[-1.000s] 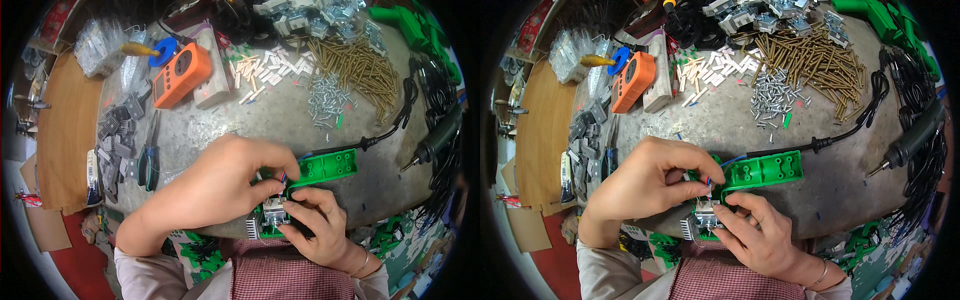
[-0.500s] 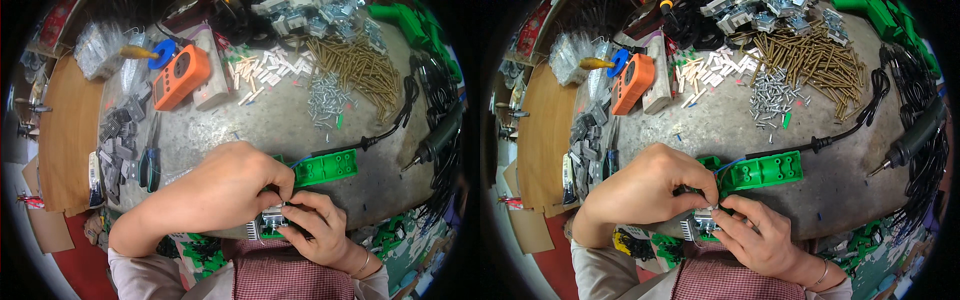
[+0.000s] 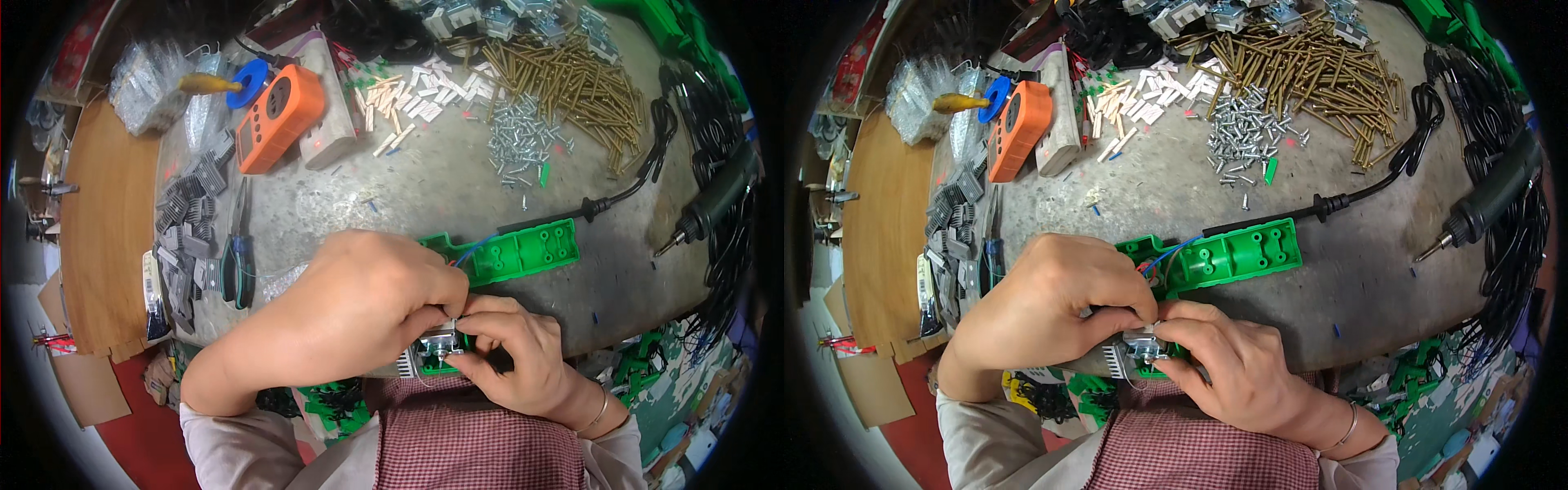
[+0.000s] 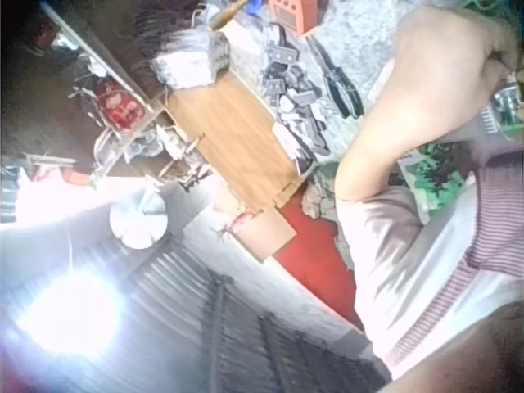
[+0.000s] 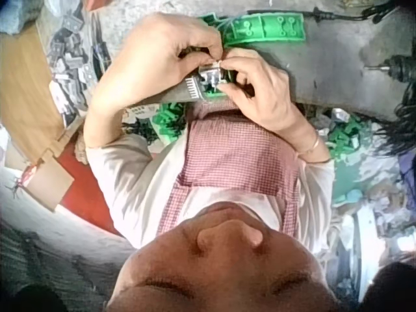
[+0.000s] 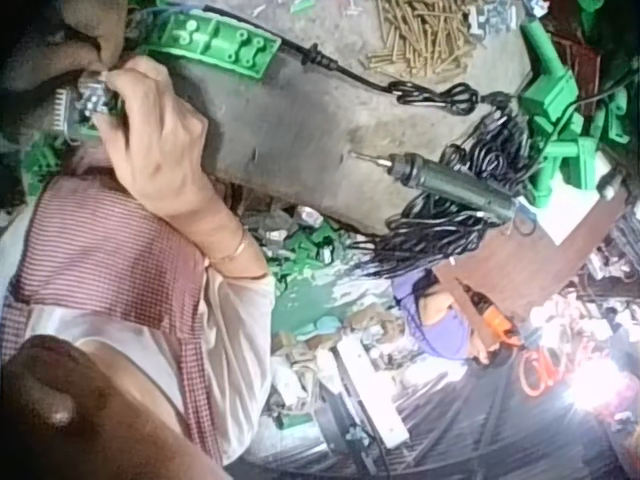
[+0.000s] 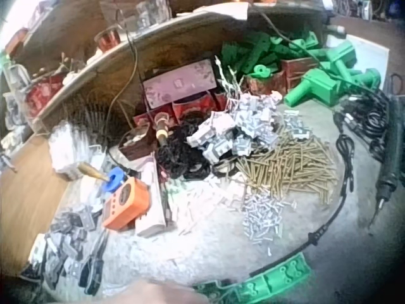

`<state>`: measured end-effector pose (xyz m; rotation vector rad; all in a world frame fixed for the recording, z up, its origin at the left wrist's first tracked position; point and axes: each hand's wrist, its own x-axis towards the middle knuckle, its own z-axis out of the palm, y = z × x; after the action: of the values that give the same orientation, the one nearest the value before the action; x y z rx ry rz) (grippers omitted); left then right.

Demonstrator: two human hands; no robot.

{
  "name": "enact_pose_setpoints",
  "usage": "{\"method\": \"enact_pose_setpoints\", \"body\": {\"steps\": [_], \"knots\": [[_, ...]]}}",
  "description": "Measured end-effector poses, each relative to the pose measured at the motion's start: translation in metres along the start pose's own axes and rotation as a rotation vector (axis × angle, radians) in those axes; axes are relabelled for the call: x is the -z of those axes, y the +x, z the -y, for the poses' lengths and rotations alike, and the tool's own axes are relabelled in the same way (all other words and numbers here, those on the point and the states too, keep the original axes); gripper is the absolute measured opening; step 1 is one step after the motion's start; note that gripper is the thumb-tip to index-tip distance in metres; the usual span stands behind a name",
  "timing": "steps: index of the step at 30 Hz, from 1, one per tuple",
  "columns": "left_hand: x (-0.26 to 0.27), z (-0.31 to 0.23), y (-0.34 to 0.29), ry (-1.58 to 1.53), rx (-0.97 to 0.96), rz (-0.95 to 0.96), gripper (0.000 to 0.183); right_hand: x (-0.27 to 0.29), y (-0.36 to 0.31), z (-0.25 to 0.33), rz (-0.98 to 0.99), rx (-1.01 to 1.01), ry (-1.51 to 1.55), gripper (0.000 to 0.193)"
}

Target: Soldering internal wiring and assembling the plastic housing of a handheld electronic tool.

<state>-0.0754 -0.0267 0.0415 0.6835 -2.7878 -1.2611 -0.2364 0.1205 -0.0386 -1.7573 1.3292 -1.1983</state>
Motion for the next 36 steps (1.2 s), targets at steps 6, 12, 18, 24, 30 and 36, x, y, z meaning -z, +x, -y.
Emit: {"method": "enact_pose_setpoints", "body": {"steps": [6,12,18,24,30,36], "knots": [[0.032,-0.003,0.008,-0.167,0.287,-0.013,0.019,0.000,0.001,-0.002,-0.026,-0.016,-0.021,0.039],[0.016,0.033,-0.005,-0.307,0.038,0.018,0.015,-0.001,0.000,-0.001,-0.029,0.018,0.006,0.036],[0.004,0.009,-0.004,-0.014,-0.052,-0.070,0.016,-0.002,0.001,-0.004,-0.066,0.067,-0.018,0.038],[0.004,0.020,-0.004,-0.034,-0.093,-0.067,0.016,-0.003,0.001,-0.001,-0.057,0.058,-0.023,0.037],[0.008,0.017,0.004,-0.066,-0.038,0.060,0.014,0.000,-0.001,-0.005,-0.066,0.040,0.000,0.035],[0.001,0.022,-0.010,-0.133,-0.033,-0.070,0.014,-0.001,0.003,-0.001,-0.024,0.059,-0.017,0.037]]}}
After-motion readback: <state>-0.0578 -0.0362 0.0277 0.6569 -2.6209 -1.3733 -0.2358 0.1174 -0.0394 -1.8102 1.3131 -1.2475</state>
